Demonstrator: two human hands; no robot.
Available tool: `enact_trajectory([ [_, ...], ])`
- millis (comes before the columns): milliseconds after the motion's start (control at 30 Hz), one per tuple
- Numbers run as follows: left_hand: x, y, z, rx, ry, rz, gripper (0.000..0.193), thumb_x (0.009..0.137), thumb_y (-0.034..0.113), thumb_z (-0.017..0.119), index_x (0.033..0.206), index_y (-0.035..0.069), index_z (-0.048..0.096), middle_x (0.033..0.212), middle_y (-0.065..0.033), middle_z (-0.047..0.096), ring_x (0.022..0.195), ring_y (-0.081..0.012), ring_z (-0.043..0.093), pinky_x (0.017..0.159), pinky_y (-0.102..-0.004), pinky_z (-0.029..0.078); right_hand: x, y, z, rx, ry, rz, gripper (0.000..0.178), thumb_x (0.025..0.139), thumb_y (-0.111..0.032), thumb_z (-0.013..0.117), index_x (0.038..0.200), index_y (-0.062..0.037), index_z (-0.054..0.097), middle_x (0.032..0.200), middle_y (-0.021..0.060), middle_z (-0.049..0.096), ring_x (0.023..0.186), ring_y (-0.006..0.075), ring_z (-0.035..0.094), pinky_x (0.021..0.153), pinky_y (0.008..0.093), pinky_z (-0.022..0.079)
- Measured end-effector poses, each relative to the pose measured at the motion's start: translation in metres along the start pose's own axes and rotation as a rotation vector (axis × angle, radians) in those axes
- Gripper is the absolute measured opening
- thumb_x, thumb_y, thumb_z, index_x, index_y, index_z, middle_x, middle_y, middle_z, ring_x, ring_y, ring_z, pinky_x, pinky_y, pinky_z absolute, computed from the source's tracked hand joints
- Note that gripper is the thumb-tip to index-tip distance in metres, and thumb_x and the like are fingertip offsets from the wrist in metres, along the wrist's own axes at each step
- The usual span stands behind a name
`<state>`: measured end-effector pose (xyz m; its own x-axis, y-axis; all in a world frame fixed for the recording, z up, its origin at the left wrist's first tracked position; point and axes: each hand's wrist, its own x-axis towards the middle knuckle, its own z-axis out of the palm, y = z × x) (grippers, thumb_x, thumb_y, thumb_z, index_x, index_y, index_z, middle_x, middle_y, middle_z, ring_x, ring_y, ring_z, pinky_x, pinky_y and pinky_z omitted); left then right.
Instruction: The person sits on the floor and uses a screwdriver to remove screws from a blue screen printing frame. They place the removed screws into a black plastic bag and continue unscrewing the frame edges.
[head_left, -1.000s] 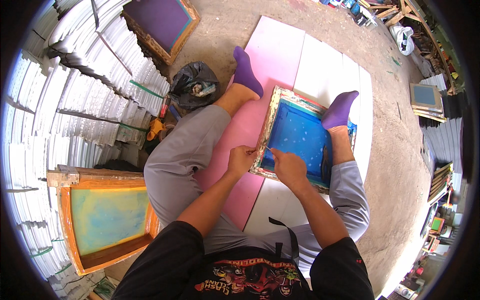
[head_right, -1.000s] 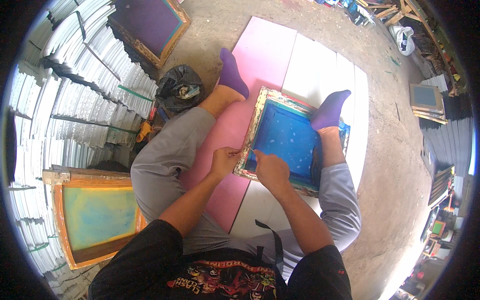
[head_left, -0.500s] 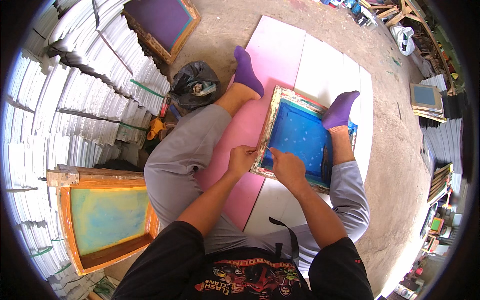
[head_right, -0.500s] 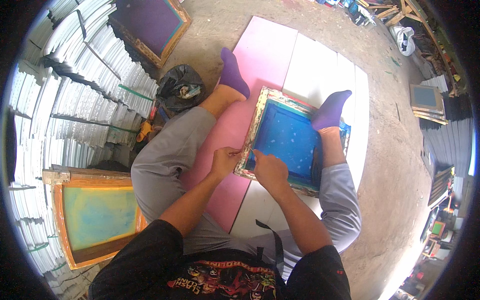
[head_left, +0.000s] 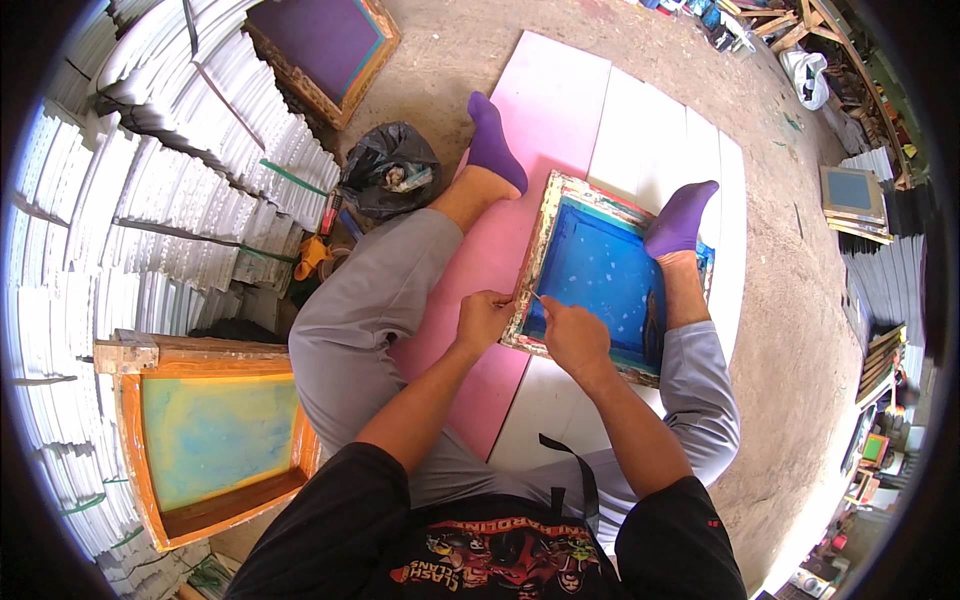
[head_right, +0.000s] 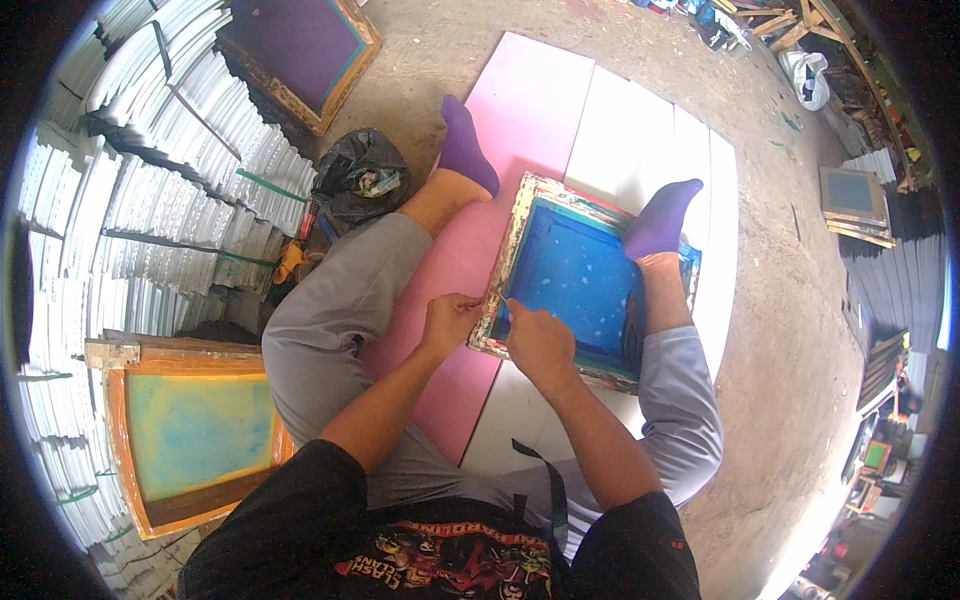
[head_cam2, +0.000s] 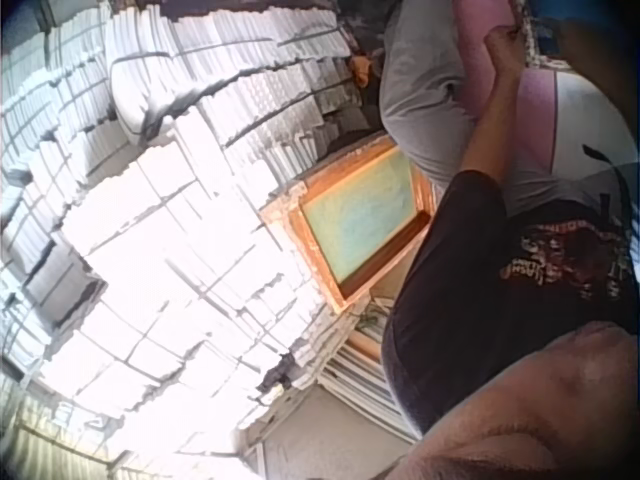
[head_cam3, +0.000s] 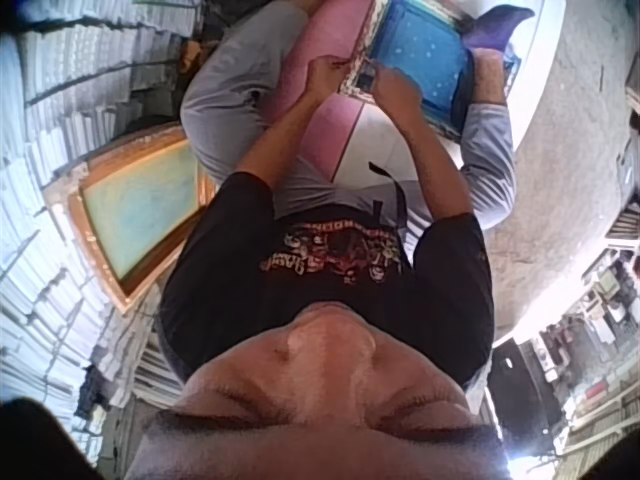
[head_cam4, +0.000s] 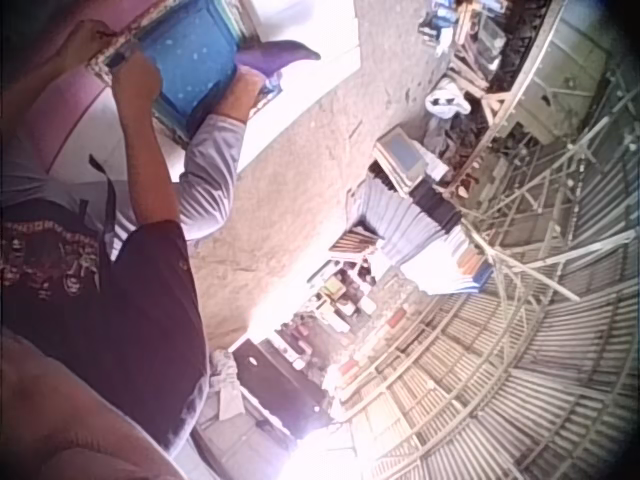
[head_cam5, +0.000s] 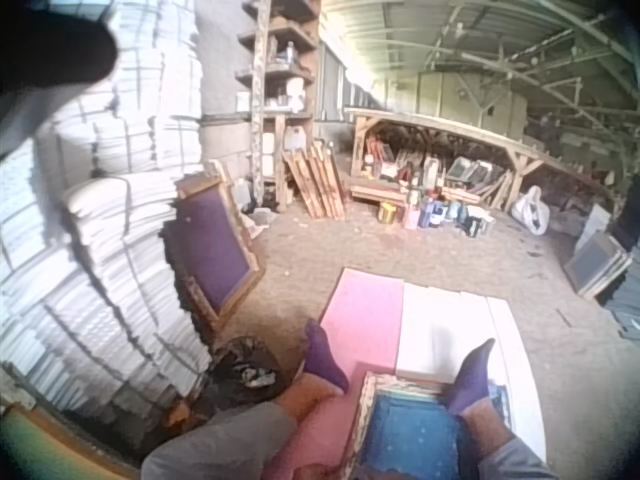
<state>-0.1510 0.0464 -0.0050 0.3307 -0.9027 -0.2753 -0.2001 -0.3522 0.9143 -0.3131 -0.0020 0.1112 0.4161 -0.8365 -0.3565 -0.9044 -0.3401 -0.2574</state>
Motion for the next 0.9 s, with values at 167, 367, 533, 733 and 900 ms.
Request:
enact_trajectory([
  [167,0.001,-0.007,0.004,-0.001,0.021,0.02,0.025,0.087,0.015,0.08,0.104,-0.003,0.079,0.089,-0.0199,0.078,0.075,-0.0241,0.076,0.071,-0.0333,0.059,0.0,-0.001,-0.002,-0.008,-0.019,0.005,0.034,0.101,-0.023,0.053,0.131,-0.0154,0.067,0.093,0.0249,0.073,0.088,0.0444,0.073,0.076,0.0566,0.057],
  [367,0.002,-0.01,0.006,-0.042,0.026,-0.006,0.024,0.087,0.015,0.08,0.105,-0.001,0.08,0.09,-0.0194,0.078,0.076,-0.0243,0.076,0.071,-0.0335,0.058,0.002,0.002,0.003,-0.033,0.01,-0.017,0.032,0.101,-0.023,0.055,0.129,-0.0163,0.069,0.09,0.0227,0.073,0.083,0.0425,0.072,0.073,0.0552,0.057],
  [533,0.003,-0.013,0.006,-0.04,0.028,-0.003,0.024,0.086,0.015,0.08,0.104,0.0,0.08,0.088,-0.0193,0.078,0.075,-0.0236,0.076,0.07,-0.0335,0.058,0.002,0.001,0.004,-0.066,0.016,-0.019,0.033,0.101,-0.023,0.055,0.13,-0.0164,0.069,0.091,0.0227,0.073,0.083,0.0425,0.073,0.072,0.0549,0.058],
  [733,0.0,-0.004,0.002,-0.023,0.02,-0.013,0.024,0.086,0.015,0.08,0.104,0.0,0.08,0.088,-0.0199,0.078,0.075,-0.0246,0.076,0.07,-0.0339,0.058,0.003,0.0,0.0,-0.035,-0.048,0.009,0.038,0.1,-0.021,0.052,0.135,-0.0157,0.065,0.097,0.025,0.073,0.089,0.0437,0.073,0.077,0.0558,0.059],
  [900,0.001,-0.005,0.003,-0.017,0.023,0.017,0.024,0.087,0.016,0.08,0.105,-0.001,0.08,0.089,-0.0201,0.078,0.076,-0.0247,0.077,0.07,-0.0339,0.059,0.002,-0.001,0.0,-0.027,-0.03,0.003,0.038,0.101,-0.022,0.051,0.136,-0.0165,0.065,0.097,0.0248,0.073,0.089,0.0435,0.073,0.076,0.0562,0.058],
])
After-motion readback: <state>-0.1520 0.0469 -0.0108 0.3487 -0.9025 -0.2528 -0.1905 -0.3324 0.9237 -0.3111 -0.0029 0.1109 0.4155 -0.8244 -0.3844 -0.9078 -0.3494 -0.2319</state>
